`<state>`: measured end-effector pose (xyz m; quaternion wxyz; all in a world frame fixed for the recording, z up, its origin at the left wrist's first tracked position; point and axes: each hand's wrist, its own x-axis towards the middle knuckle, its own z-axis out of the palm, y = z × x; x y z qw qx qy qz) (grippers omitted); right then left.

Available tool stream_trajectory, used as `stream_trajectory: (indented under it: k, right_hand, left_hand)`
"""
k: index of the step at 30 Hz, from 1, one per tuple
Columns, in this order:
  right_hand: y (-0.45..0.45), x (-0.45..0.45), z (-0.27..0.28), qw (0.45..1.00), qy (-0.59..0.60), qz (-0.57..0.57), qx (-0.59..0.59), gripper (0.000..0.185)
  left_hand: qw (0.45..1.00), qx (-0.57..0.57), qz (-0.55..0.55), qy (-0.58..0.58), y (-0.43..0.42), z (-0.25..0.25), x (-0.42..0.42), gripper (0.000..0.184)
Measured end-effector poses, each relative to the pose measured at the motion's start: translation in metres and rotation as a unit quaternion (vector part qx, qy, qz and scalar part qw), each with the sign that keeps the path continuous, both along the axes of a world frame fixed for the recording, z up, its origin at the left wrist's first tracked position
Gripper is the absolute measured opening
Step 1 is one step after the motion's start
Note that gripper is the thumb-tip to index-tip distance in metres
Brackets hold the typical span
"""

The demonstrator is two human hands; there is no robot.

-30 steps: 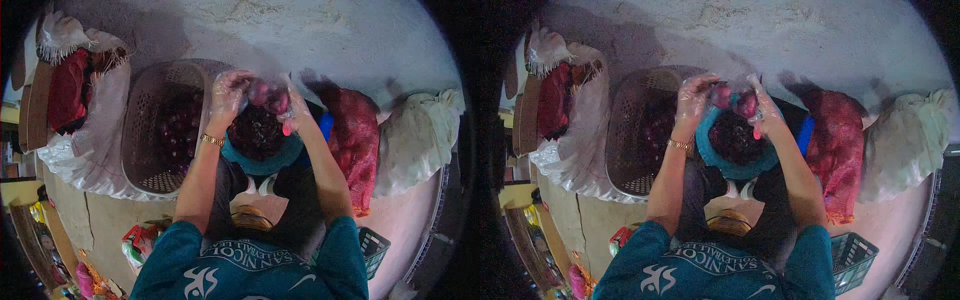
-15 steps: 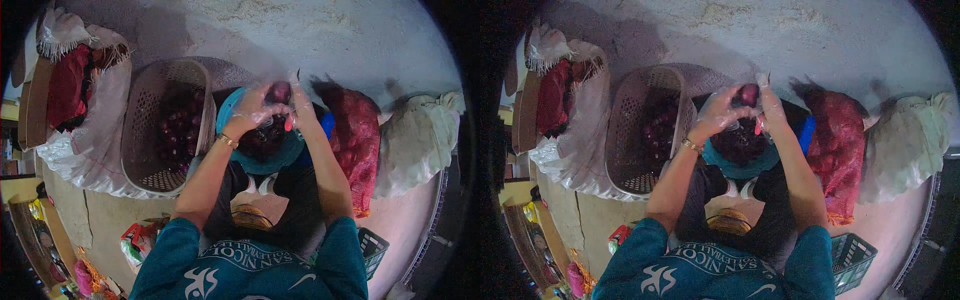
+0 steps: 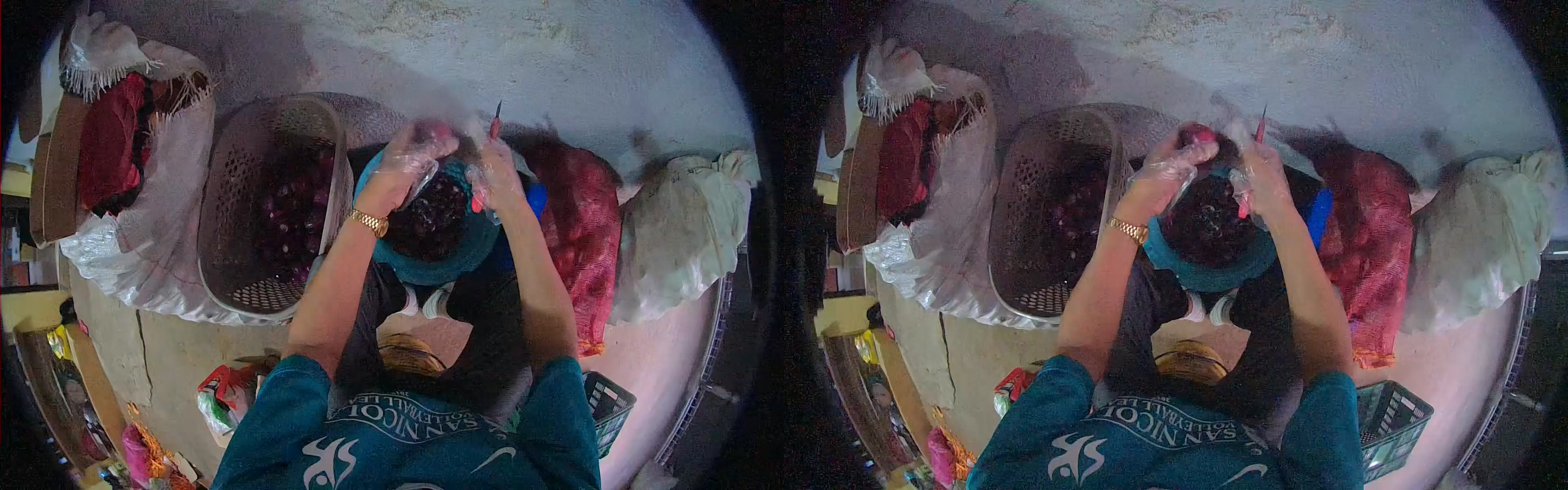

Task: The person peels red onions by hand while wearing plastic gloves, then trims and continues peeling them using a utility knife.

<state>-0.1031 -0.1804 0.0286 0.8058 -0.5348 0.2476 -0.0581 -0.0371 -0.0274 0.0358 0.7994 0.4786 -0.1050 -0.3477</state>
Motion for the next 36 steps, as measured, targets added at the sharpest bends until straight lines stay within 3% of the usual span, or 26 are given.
stream_trajectory:
  k: [2,6,9,11,15,17,21,23,27,29,32,36]
  right_hand:
    - [0.001,0.001,0.0,1.0,-0.019,0.002,-0.005,0.044]
    - [0.004,-0.005,0.021,1.0,0.007,0.02,-0.019,0.049]
    - [0.009,-0.005,0.034,0.998,0.042,-0.028,0.04,0.051]
    - [0.0,-0.005,0.016,0.996,0.089,0.025,0.018,0.049]
    - [-0.009,-0.005,-0.003,0.996,0.076,0.037,0.039,0.043]
    - [-0.02,-0.006,-0.017,0.987,-0.019,0.158,0.021,0.05]
    - [-0.007,-0.019,-0.001,0.984,-0.077,0.124,0.099,0.05]
    - [0.007,-0.024,0.015,0.985,-0.066,0.021,0.156,0.048]
    - [0.016,-0.04,0.039,0.993,-0.056,0.014,0.107,0.033]
    - [0.014,-0.046,0.04,0.998,-0.035,0.038,-0.036,0.029]
    - [0.019,-0.055,0.042,0.996,-0.057,0.056,0.032,0.028]
    - [0.022,-0.052,0.042,0.997,-0.049,0.067,-0.003,0.03]
  left_hand:
    - [0.994,0.078,0.024,-0.072,0.001,-0.007,0.001,0.043]
    - [0.996,0.05,0.028,-0.064,0.011,-0.002,0.003,0.044]
    - [0.999,0.018,0.044,-0.015,0.021,-0.008,0.015,0.04]
    - [0.987,-0.151,0.049,0.032,0.029,-0.016,0.02,0.035]
    - [0.982,-0.127,0.051,0.131,0.026,0.012,0.021,0.036]
    - [0.976,-0.18,0.045,0.112,0.027,0.018,0.018,0.042]
    - [0.98,-0.187,0.042,0.047,0.027,0.028,0.016,0.047]
    - [0.983,-0.183,0.031,0.017,0.028,0.029,0.015,0.047]
    - [0.975,-0.199,0.046,0.089,0.029,0.029,0.013,0.047]
    - [0.973,-0.199,0.053,0.104,0.029,0.022,0.016,0.048]
    - [0.97,-0.205,0.067,0.11,0.026,0.02,0.015,0.046]
    - [0.968,-0.206,0.067,0.126,0.027,0.014,0.02,0.044]
